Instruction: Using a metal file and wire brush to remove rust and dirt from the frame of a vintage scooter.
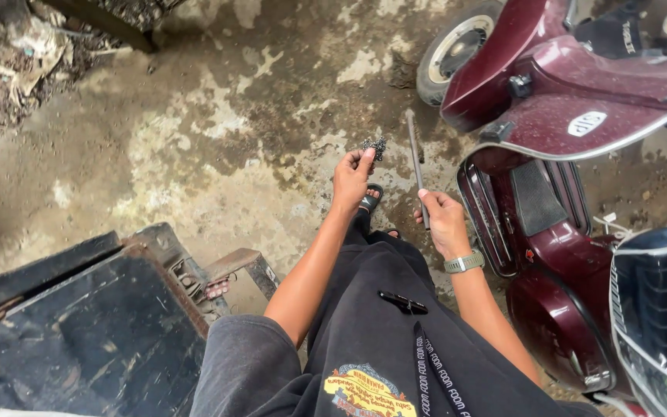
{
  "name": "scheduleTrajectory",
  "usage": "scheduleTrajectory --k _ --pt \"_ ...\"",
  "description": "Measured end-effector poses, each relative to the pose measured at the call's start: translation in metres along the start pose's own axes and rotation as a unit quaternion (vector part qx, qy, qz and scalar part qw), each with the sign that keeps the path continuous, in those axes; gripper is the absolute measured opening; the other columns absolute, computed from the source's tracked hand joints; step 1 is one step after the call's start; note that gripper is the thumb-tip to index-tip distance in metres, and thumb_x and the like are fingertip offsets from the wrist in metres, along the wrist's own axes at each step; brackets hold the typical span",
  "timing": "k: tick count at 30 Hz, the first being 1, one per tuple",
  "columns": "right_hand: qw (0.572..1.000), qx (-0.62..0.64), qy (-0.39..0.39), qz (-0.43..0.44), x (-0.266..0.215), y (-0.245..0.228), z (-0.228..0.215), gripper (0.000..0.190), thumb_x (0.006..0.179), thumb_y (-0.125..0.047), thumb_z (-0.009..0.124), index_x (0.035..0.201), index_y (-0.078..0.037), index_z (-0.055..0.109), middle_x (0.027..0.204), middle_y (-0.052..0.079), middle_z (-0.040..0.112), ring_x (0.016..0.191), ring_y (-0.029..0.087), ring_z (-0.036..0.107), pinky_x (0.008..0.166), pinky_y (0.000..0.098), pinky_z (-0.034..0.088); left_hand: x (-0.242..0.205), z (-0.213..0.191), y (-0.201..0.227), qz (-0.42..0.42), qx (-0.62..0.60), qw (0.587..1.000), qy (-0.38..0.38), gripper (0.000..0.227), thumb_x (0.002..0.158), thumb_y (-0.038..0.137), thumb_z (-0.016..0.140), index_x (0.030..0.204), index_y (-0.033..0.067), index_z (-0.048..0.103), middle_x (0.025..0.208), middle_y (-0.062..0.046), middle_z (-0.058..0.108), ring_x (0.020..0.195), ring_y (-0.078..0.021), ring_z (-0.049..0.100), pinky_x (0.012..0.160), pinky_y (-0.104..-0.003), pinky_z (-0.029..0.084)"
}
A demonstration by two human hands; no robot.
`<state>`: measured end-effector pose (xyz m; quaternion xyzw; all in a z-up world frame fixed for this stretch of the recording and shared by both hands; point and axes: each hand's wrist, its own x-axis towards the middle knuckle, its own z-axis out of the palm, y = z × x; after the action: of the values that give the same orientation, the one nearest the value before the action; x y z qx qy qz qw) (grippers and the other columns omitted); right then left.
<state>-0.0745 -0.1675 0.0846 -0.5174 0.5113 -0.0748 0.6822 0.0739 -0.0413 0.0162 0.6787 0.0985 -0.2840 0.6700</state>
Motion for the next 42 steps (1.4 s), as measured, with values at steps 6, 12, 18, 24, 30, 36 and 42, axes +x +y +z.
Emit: scheduleTrajectory --k 6,12,18,24,30,36,42 --pt "0.998 0.01 0.029 0.056 -0.032 0.01 -0.043 0.021 0.093 -0.016 0.076 0.094 0.004 0.068 0.068 0.008 0.058 0.054 0.015 0.064 0.046 0.0238 0.054 -0.044 0.041 0.037 -0.063 0.013 0.997 -0.046 0.03 0.094 0.035 0.076 0.094 0.0068 0.066 0.076 -0.006 0.069 0.069 -0.0097 0.065 0.056 -0.019 0.051" --pt "0.993 0.054 0.073 0.08 -0.061 0.038 -0.089 0.021 0.088 -0.011 0.077 0.093 0.006 0.066 0.068 0.011 0.06 0.055 0.018 0.066 0.046 0.025 0.055 -0.052 0.072 -0.015 -0.113 0.015 0.987 -0.11 0.035 0.095 0.033 0.076 0.096 0.0011 0.063 0.079 -0.011 0.066 0.07 -0.0117 0.063 0.052 -0.022 0.057" --pt "0.99 0.069 0.104 0.071 -0.099 0.048 -0.134 0.023 0.09 -0.012 0.074 0.095 0.006 0.06 0.06 0.012 0.057 0.048 0.016 0.06 0.042 0.0245 0.049 -0.089 0.109 -0.027 -0.092 0.097 0.966 -0.224 0.034 0.099 0.037 0.072 0.095 0.0052 0.063 0.083 -0.007 0.064 0.077 -0.0097 0.059 0.063 -0.023 0.049" --pt "0.981 0.109 0.146 0.067 -0.106 0.081 -0.164 0.025 0.09 -0.011 0.073 0.099 0.006 0.057 0.06 0.015 0.06 0.047 0.017 0.061 0.043 0.0255 0.051 -0.103 0.141 -0.049 -0.077 0.161 0.937 -0.3 0.033 0.101 0.038 0.069 0.096 0.0063 0.063 0.086 -0.007 0.065 0.084 -0.0104 0.062 0.073 -0.027 0.049" --pt "0.967 0.14 0.203 0.063 -0.082 0.106 -0.174 0.028 0.091 -0.015 0.071 0.104 0.004 0.055 0.055 0.013 0.057 0.043 0.02 0.059 0.04 0.0286 0.049 -0.086 0.177 -0.062 -0.073 0.217 0.892 -0.389 0.036 0.104 0.038 0.067 0.105 0.0025 0.063 0.092 -0.01 0.065 0.089 -0.0151 0.062 0.079 -0.033 0.049" --pt "0.932 0.199 0.301 0.008 -0.026 0.16 -0.166 0.027 0.095 -0.014 0.067 0.112 0.003 0.054 0.059 0.017 0.061 0.051 0.024 0.065 0.048 0.0341 0.055 -0.062 0.221 -0.083 -0.056 0.318 0.84 -0.436 0.032 0.099 0.036 0.069 0.099 0.0043 0.065 0.085 -0.009 0.066 0.083 -0.0159 0.065 0.078 -0.033 0.053" --pt "0.884 0.219 0.408 -0.065 0.031 0.216 -0.18 0.025 0.094 -0.008 0.063 0.111 0.002 0.048 0.081 0.019 0.068 0.056 0.022 0.064 0.051 0.034 0.054 -0.017 0.259 -0.154 -0.016 0.393 0.737 -0.55 0.033 0.101 0.04 0.067 0.105 0.0081 0.061 0.085 -0.01 0.067 0.077 -0.0185 0.064 0.072 -0.04 0.052"
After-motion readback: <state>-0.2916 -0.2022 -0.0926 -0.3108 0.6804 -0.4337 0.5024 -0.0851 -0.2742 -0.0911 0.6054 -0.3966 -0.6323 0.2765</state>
